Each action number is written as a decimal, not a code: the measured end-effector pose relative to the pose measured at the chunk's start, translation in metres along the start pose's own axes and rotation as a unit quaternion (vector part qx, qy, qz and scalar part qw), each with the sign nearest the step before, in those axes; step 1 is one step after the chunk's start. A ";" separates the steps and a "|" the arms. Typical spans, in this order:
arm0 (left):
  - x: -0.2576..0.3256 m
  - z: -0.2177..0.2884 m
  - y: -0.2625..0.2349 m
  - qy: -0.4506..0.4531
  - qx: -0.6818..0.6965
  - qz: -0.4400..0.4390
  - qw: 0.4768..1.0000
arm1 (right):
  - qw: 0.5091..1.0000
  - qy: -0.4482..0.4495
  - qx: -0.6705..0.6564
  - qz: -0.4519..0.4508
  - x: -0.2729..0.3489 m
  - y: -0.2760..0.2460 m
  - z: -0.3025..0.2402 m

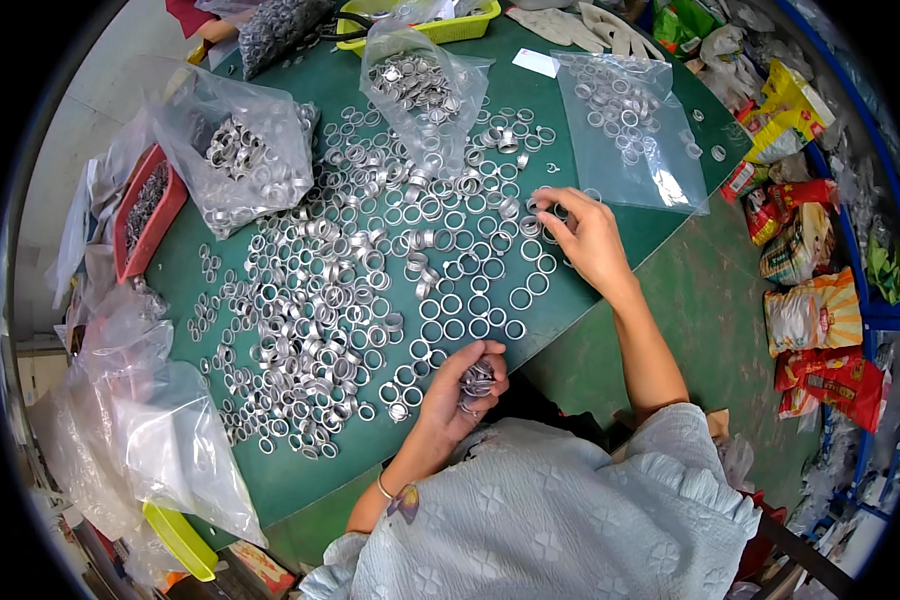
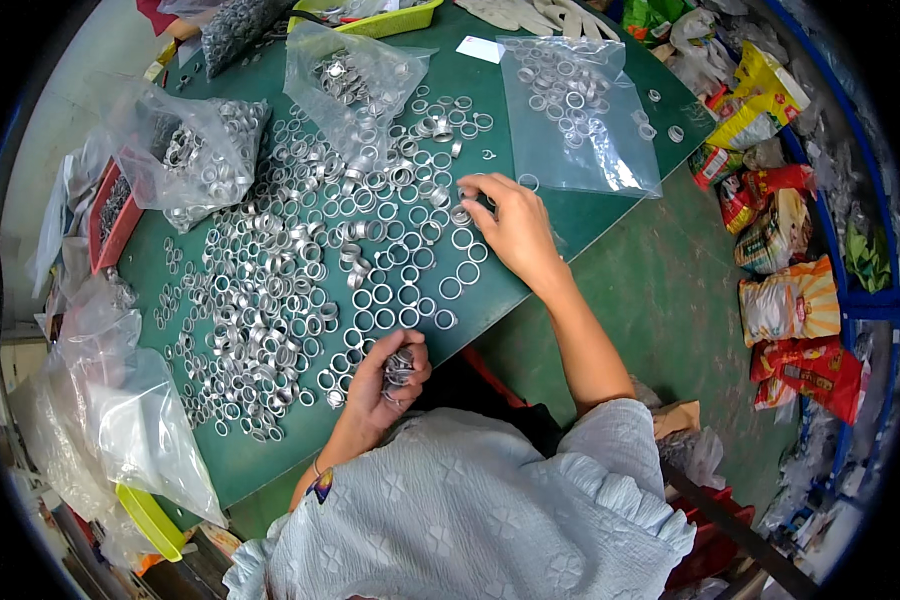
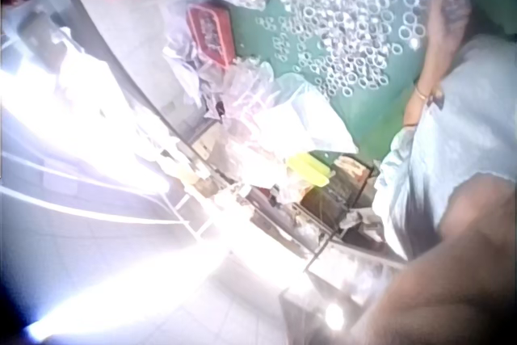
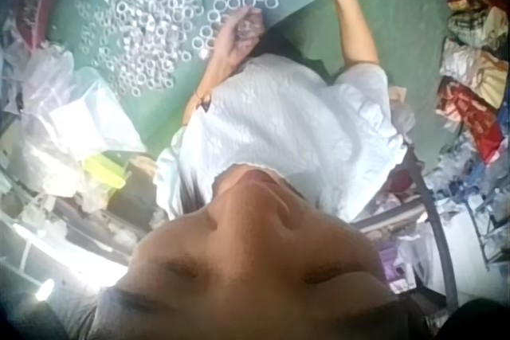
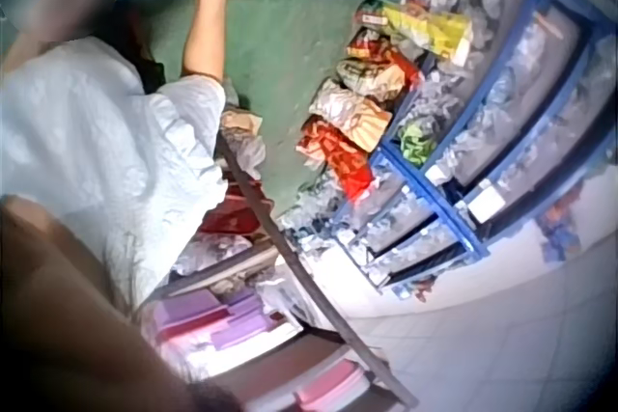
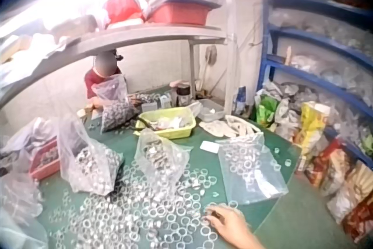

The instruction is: The person picks up small metal rings one by one from a pile on the table, holding them between their fingers to check them before placing them into a separate group or into a hand.

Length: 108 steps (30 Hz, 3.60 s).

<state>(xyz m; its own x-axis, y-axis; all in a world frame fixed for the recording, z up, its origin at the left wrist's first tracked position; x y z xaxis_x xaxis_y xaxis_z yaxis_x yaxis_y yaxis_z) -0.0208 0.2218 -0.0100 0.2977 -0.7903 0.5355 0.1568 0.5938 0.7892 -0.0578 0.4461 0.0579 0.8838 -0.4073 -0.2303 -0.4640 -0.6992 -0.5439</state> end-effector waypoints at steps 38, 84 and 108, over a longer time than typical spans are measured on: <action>0.007 -0.010 -0.002 -0.030 -0.111 -0.022 0.993 | 0.955 -0.113 0.158 -0.224 -0.012 0.110 -0.049; -0.017 0.009 0.004 -0.036 -0.155 -0.173 0.972 | 0.948 -0.195 -0.008 -0.252 -0.086 0.132 -0.067; -0.020 0.011 0.005 -0.046 -0.136 -0.185 0.972 | 0.917 -0.273 0.095 -0.276 -0.130 0.204 -0.045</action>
<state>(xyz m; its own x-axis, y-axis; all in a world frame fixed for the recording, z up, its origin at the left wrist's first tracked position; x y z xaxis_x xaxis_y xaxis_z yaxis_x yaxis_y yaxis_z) -0.0362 0.2385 -0.0137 0.0891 -0.9602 0.2646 0.4834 0.2739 0.8315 -0.2697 0.3295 0.0133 0.9031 0.3691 -0.2197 0.0355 -0.5738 -0.8182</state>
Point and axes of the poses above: each hand's wrist, its own x-axis away from the middle knuckle, its own y-axis out of the palm, z = x × y, the point moved 6 cm from there along -x, towards the middle knuckle, and after that the axes turned 4 degrees about -x, right-handed, at the moved point
